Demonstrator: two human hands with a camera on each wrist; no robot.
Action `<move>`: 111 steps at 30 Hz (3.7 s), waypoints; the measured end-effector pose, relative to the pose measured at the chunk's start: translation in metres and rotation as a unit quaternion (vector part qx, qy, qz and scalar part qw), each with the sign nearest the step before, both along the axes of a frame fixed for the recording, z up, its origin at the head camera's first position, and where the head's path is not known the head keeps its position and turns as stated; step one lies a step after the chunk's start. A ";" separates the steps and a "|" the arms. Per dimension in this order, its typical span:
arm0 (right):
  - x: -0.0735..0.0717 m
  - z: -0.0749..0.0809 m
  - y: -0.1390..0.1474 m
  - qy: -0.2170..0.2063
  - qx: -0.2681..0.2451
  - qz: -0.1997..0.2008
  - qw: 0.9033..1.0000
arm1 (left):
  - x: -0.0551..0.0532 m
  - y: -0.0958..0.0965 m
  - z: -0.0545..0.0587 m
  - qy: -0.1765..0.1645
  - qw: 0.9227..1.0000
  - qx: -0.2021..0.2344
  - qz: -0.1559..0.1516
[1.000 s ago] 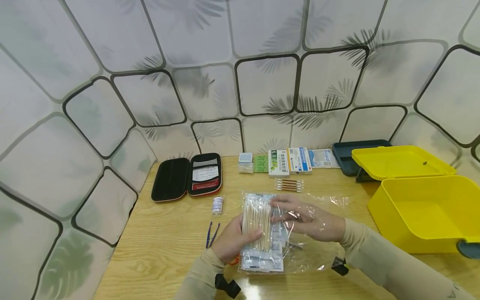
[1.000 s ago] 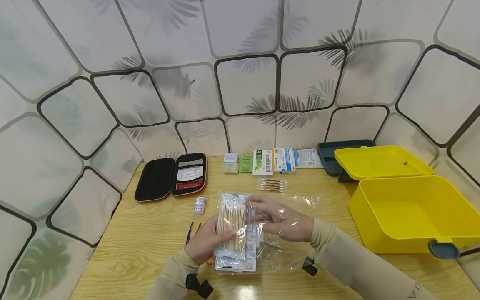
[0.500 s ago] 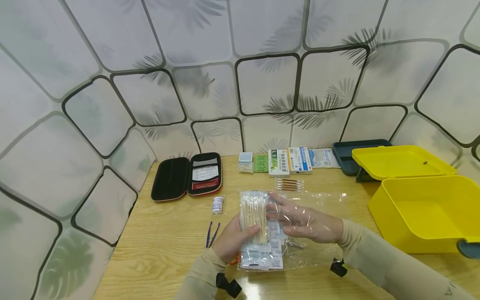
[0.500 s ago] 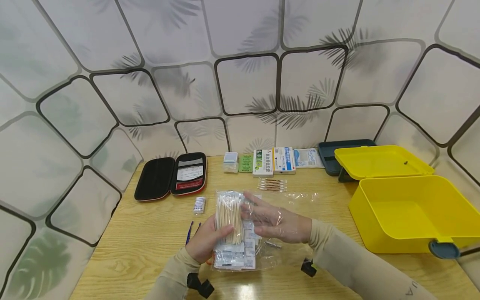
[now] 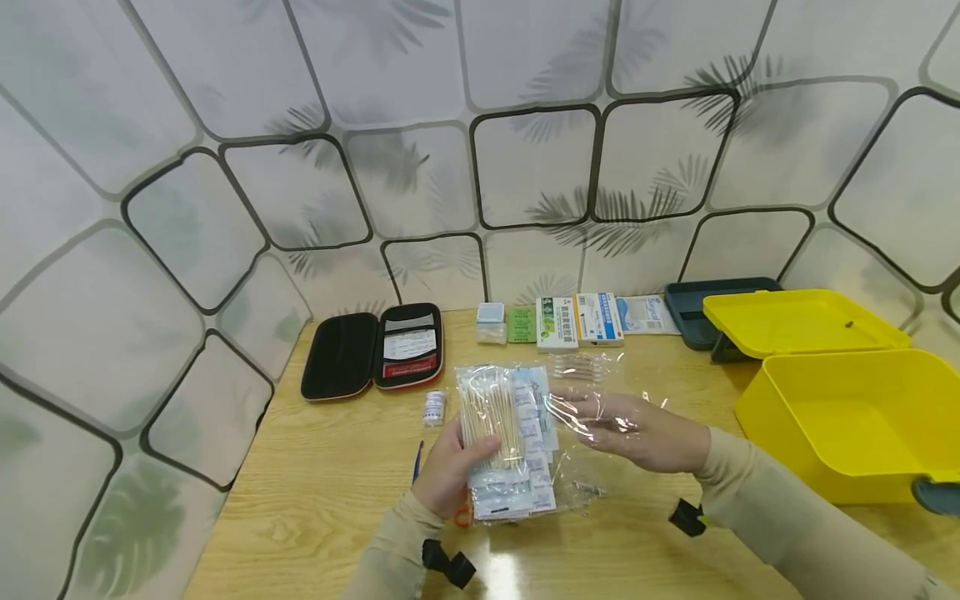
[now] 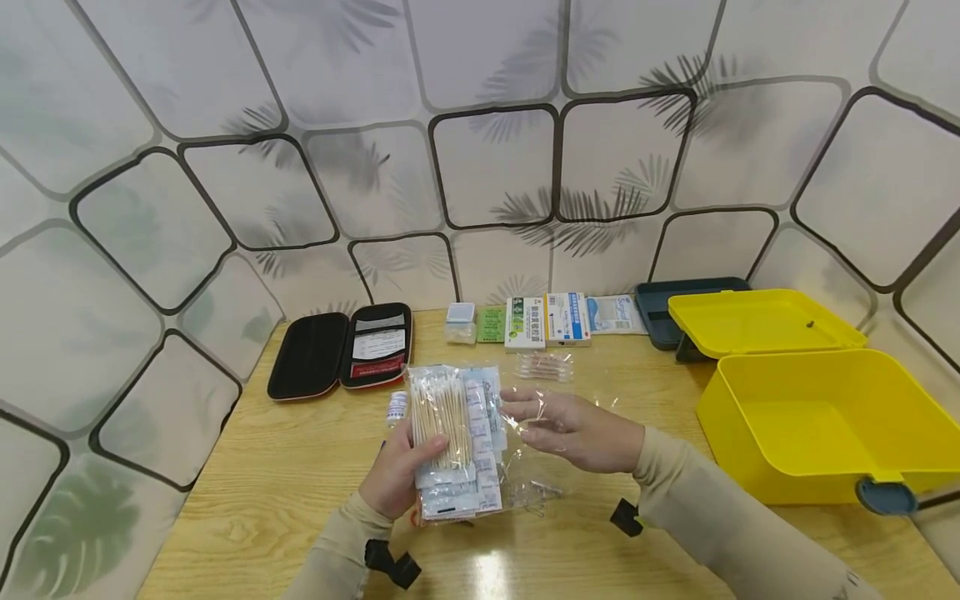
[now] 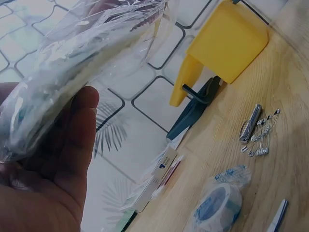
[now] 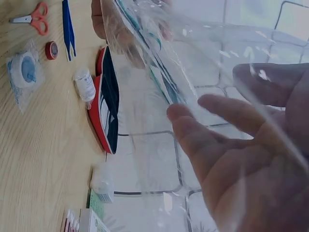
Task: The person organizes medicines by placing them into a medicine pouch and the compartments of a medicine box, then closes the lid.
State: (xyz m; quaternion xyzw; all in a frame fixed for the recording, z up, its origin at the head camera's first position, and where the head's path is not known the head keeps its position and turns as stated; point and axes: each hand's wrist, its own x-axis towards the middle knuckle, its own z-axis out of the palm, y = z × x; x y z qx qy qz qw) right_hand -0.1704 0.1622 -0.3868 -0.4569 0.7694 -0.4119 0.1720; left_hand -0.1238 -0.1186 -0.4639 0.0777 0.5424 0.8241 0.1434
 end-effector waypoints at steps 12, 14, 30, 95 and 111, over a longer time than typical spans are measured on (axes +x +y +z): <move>-0.001 0.004 -0.001 -0.075 -0.010 0.007 0.997 | 0.001 0.003 -0.002 -0.006 1.000 0.021 -0.003; -0.003 0.008 0.005 -0.070 -0.024 0.012 0.997 | 0.001 0.001 -0.002 -0.010 0.999 0.030 0.010; -0.019 -0.010 0.037 -0.110 -0.096 -0.206 0.968 | -0.032 -0.068 0.011 0.082 0.943 0.273 0.169; -0.085 -0.092 -0.063 0.156 0.235 -0.103 0.954 | -0.046 -0.071 0.012 0.049 0.915 0.344 0.204; -0.058 -0.114 0.023 0.042 0.122 -0.315 0.940 | -0.044 -0.034 0.011 0.019 0.935 0.325 0.137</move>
